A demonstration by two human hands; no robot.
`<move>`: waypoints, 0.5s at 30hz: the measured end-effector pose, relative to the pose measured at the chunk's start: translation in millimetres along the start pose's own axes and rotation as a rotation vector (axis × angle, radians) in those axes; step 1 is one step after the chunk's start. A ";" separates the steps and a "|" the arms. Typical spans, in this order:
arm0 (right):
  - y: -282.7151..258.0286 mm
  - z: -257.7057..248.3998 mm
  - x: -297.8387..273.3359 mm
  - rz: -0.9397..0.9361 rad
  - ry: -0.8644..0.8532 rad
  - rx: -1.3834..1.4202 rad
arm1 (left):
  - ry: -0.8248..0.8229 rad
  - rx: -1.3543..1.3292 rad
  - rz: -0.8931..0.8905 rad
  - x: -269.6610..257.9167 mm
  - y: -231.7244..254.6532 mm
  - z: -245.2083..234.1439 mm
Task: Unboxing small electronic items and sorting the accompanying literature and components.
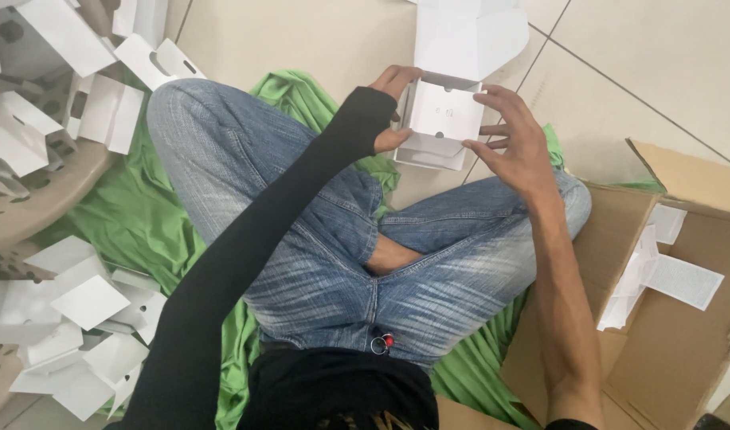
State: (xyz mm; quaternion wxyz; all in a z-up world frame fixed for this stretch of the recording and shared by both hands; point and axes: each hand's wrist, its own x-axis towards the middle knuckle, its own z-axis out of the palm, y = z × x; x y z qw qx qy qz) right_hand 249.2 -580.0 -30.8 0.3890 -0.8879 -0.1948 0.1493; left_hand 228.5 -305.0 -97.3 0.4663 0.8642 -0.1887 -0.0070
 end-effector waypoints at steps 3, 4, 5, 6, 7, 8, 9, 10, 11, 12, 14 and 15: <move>5.8 2.7 2.4 -0.040 0.032 -0.052 | 0.005 -0.027 -0.014 -0.3 -3.8 2.6; 9.2 5.5 4.3 -0.059 0.013 -0.065 | 0.010 0.015 -0.001 0.4 -8.0 4.5; 12.3 8.1 6.2 -0.078 -0.006 -0.077 | 0.015 0.056 0.013 1.1 -12.0 6.2; 20.6 12.9 9.0 -0.074 0.001 -0.079 | 0.010 0.055 0.020 1.1 -14.8 9.9; 28.5 17.7 11.6 -0.088 0.019 -0.098 | 0.027 0.057 -0.018 0.8 -17.5 13.2; 36.2 23.0 15.1 -0.104 0.035 -0.116 | 0.046 0.060 -0.058 -0.2 -20.4 15.9; 31.1 22.7 13.1 -0.103 0.041 -0.117 | 0.044 0.060 -0.053 -2.1 -16.1 16.3; 25.7 21.9 13.6 -0.068 0.073 -0.060 | 0.062 -0.003 -0.104 -1.4 -12.6 14.6; 20.2 20.6 14.2 -0.034 0.106 -0.003 | 0.079 -0.067 -0.154 -0.4 -8.8 13.0; 33.2 24.8 16.9 -0.034 0.117 -0.004 | 0.076 -0.064 -0.144 2.3 -8.3 11.8; 58.7 32.9 21.3 0.192 0.214 0.210 | 0.027 -0.221 -0.454 7.0 -6.1 9.6; 58.4 34.2 28.8 0.190 0.227 0.210 | 0.023 -0.216 -0.442 11.8 -29.2 22.6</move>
